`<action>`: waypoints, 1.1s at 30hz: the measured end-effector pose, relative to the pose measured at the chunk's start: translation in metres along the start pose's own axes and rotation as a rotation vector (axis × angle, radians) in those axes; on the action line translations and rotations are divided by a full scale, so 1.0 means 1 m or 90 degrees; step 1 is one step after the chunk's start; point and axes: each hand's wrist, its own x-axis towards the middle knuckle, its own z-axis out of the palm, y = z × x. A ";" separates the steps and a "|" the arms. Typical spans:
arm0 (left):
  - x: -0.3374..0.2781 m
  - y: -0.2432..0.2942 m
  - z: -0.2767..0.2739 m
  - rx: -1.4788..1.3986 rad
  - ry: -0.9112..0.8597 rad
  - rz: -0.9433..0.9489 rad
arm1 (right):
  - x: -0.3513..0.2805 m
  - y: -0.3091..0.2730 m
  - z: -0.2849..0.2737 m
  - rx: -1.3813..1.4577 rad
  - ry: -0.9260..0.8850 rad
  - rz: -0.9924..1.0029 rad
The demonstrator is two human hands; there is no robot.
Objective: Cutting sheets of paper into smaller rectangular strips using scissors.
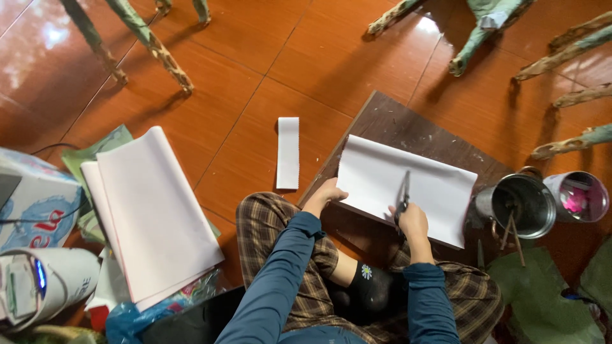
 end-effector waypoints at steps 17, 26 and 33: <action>-0.004 0.016 -0.029 -0.264 0.173 0.080 | 0.040 -0.048 -0.037 0.261 -0.071 -0.111; 0.001 0.014 -0.031 -0.246 0.115 0.064 | -0.076 -0.030 0.006 0.435 -0.205 -0.170; -0.026 0.054 -0.024 -0.279 0.145 0.116 | -0.099 -0.057 -0.016 0.617 -0.383 -0.046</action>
